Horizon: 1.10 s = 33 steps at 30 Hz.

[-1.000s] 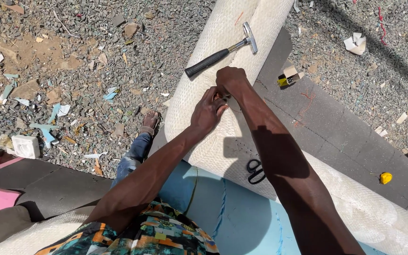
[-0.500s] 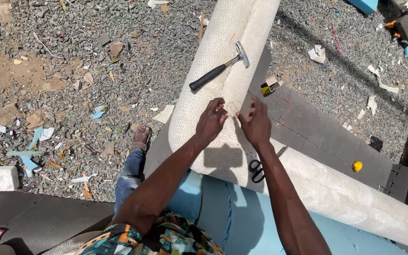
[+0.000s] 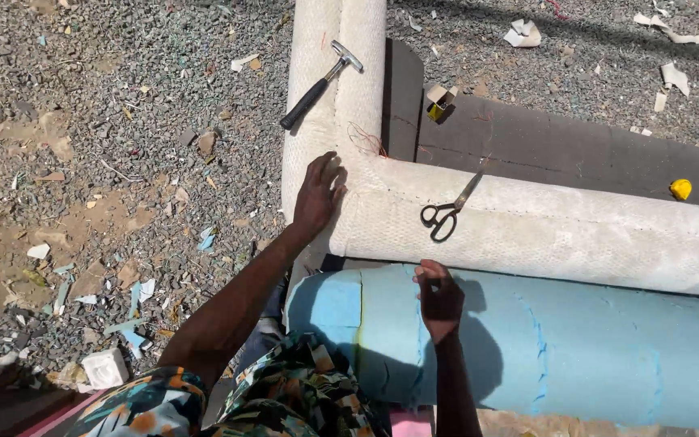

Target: Hand-sewing white fabric padding onto a furniture component using a needle and thread.

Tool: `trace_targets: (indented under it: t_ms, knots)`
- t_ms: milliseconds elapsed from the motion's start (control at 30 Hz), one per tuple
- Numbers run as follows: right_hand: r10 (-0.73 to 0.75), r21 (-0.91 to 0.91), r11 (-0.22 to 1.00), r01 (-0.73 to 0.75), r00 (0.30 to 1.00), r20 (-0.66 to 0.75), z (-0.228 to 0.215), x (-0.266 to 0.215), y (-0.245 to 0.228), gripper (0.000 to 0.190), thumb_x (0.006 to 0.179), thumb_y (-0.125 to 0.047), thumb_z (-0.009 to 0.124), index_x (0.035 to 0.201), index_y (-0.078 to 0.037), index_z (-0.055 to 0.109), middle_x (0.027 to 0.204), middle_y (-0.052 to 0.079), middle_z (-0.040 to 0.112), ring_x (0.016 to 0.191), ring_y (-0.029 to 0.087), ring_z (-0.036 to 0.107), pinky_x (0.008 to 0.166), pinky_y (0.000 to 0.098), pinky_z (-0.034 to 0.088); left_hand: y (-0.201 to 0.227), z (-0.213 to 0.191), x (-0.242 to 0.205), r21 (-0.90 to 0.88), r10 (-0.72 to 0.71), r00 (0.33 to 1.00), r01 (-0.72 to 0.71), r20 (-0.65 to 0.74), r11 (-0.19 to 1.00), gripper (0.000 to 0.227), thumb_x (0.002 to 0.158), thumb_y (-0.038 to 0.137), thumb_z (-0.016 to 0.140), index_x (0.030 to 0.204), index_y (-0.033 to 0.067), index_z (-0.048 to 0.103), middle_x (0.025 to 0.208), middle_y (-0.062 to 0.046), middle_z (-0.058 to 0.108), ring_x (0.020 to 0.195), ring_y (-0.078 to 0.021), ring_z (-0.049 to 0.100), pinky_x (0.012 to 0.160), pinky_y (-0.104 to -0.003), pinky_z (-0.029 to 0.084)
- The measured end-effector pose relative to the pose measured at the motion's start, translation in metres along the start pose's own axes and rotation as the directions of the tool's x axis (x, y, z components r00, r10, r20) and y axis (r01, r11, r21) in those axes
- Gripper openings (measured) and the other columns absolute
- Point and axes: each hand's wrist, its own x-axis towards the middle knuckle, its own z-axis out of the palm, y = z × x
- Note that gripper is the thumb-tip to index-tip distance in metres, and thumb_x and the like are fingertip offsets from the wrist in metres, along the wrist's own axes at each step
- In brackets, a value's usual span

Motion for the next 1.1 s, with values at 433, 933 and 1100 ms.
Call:
trace_targets:
  t_ms: [433,933,1100]
  knots:
    - [-0.287,0.276,0.935,0.224,0.934,0.211,-0.027,-0.037,0.053,0.024,0.099,-0.014,0.06,0.118,-0.008,0.074,0.099,0.015,0.078,0.087,0.022,0.076,0.064,0.0301,0.063,0.107,-0.073,-0.27,0.04,-0.624,0.779,0.626,-0.055,0.779,0.016,0.086,0.015,0.08,0.102,0.0145,0.08,0.12,-0.012,0.07,0.104,-0.0337,0.073,0.086,-0.037,0.064]
    - [-0.097,0.156,0.986,0.058,0.962,0.255,-0.086,-0.11,0.088,0.028,0.101,-0.021,0.059,0.12,-0.007,0.073,0.1,0.016,0.079,0.091,0.022,0.075,0.075,0.033,0.061,0.152,-0.03,-0.242,-0.202,-0.614,0.774,0.633,0.151,0.748,0.018,0.093,0.024,0.079,0.105,0.0102,0.078,0.1,-0.017,0.068,0.098,-0.036,0.073,0.08,-0.047,0.064]
    - [-0.002,0.163,0.986,-0.011,0.997,0.079,-0.081,-0.133,0.067,0.025,0.101,-0.021,0.063,0.116,-0.005,0.074,0.092,0.018,0.078,0.084,0.023,0.074,0.066,0.0331,0.058,0.126,-0.002,-0.244,-0.394,-0.54,0.782,0.624,0.313,0.675,0.021,0.099,0.025,0.072,0.111,0.0083,0.076,0.105,-0.018,0.067,0.102,-0.0362,0.07,0.085,-0.048,0.061]
